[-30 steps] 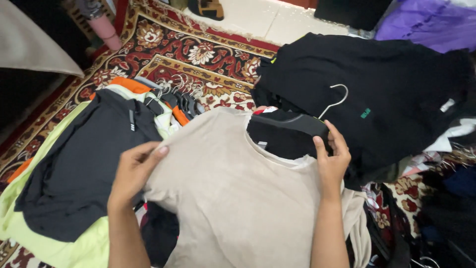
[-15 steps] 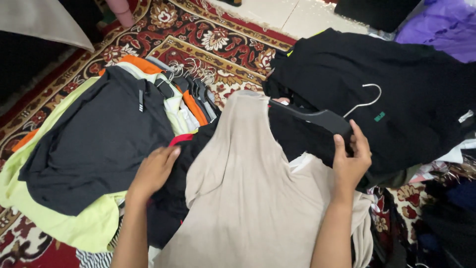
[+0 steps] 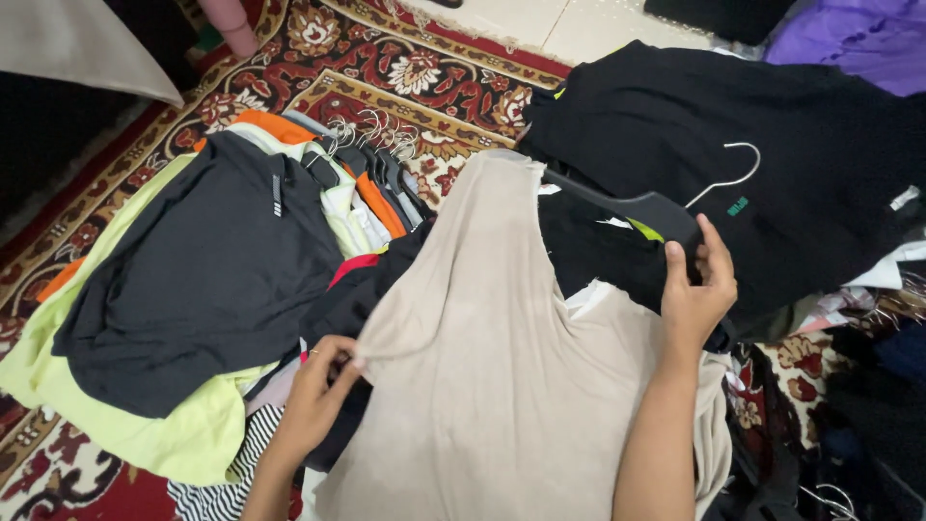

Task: The person removes a beige t-shirt from a hanger and places it on a pile of clothes. They then pick up a black t-shirt, place a hanger inside it, and set it aside. Finally, they pick up another black t-shirt with a graphic print, place a hanger inside it, and set it aside.

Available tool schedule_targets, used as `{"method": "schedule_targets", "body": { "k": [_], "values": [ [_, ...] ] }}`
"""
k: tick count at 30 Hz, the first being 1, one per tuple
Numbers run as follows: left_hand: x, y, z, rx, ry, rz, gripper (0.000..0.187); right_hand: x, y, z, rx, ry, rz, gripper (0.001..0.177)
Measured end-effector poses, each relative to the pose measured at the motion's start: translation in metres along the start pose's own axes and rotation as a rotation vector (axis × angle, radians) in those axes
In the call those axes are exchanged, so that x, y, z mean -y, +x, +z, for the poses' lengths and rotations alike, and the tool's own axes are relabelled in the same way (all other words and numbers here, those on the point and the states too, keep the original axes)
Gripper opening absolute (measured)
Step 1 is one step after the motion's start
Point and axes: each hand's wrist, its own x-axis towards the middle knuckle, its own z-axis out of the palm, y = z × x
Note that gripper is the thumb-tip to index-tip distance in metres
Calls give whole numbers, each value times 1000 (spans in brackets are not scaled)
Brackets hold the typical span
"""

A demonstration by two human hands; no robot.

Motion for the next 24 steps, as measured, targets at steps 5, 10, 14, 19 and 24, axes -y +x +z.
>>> {"method": "schedule_targets", "body": {
  "k": [5,10,14,19,24],
  "values": [
    [-20,-7,-4,-227,-325,12,19,-2,2,1,-10,79,42,40],
    [-38,-5,-26,-358,-602,23,26,-6,3,2,-5,141,40,40],
    [-62,-10,-58,-475,-53,233,16,-28,2,9,-29,148,-2,40],
    [-54,-17,-110,-779,1129,441,12,-30,1,13,-54,156,-43,42],
    [-80,-19,-114,-585,1255,92,44,-2,-2,12,-21,160,-21,42]
  ]
}}
